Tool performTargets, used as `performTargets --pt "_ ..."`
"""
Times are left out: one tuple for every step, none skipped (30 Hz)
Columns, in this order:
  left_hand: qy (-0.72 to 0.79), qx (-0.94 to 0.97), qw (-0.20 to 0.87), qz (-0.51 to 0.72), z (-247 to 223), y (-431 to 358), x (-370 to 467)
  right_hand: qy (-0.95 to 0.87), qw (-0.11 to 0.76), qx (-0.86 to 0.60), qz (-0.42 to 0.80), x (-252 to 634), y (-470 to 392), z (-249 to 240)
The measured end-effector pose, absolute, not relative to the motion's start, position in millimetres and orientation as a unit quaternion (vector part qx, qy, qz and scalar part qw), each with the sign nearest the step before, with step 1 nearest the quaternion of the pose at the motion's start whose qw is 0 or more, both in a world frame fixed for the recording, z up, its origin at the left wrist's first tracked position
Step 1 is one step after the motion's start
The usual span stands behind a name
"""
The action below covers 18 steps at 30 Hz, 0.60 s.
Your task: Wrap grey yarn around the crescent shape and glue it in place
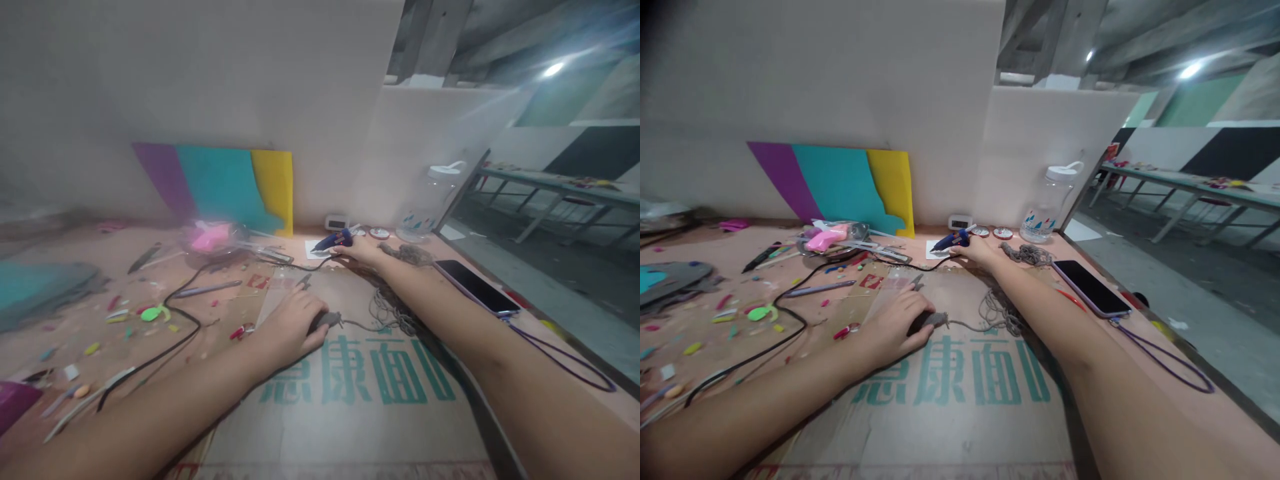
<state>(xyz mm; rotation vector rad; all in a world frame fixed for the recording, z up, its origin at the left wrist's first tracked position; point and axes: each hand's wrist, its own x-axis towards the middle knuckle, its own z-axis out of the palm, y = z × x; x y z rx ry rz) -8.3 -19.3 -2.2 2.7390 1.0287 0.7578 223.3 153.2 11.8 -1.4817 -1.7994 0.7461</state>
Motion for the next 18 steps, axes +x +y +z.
performTargets --pt "0.34 0.906 0.049 0.246 -2 -20 -8 -0.698 0.333 -0.568 0.28 226 153 13" --pt "0.34 0.908 0.038 0.243 -3 -20 -8 -0.706 0.327 -0.567 0.272 229 151 14" --pt "0.339 0.909 0.028 0.242 -3 -20 -8 -0.712 0.323 -0.566 0.261 233 148 15" --pt "0.336 0.91 0.02 0.242 -4 -20 -9 -0.718 0.324 -0.563 0.249 236 143 17" --pt "0.332 0.911 0.014 0.244 -5 -20 -9 -0.724 0.328 -0.559 0.236 240 136 18" --pt "0.327 0.912 0.009 0.249 -6 -20 -9 -0.729 0.334 -0.554 0.222 244 128 20" --pt "0.32 0.913 0.004 0.252 -7 -20 -10 -0.734 0.341 -0.549 0.209 248 119 20" --pt "0.308 0.917 -0.001 0.253 -7 -20 -10 -0.739 0.348 -0.543 0.197 251 109 21" --pt "0.293 0.922 -0.006 0.253 -6 -20 -10 -0.742 0.356 -0.537 0.187 253 99 21" --pt "0.278 0.927 -0.011 0.251 -3 -20 -9 -0.744 0.363 -0.533 0.178 255 88 21" --pt "0.264 0.933 -0.012 0.245 2 -19 -8 -0.744 0.372 -0.529 0.171 255 77 21" --pt "0.261 0.932 -0.012 0.25 8 -19 -6 -0.741 0.382 -0.527 0.163 254 66 22" --pt "0.277 0.927 0.0 0.251 15 -19 -4 -0.74 0.392 -0.523 0.159 251 56 23" --pt "0.306 0.917 0.016 0.255 23 -18 0 -0.741 0.4 -0.516 0.161 248 45 24" --pt "0.342 0.899 0.034 0.273 31 -18 4 -0.742 0.409 -0.504 0.167 243 35 26" --pt "0.373 0.875 0.053 0.304 38 -19 8 -0.743 0.425 -0.48 0.193 238 26 28" --pt "0.393 0.849 0.078 0.344 45 -20 13 -0.734 0.444 -0.459 0.229 233 16 30" --pt "0.393 0.832 0.1 0.379 49 -21 18 -0.724 0.456 -0.439 0.273 228 8 31"
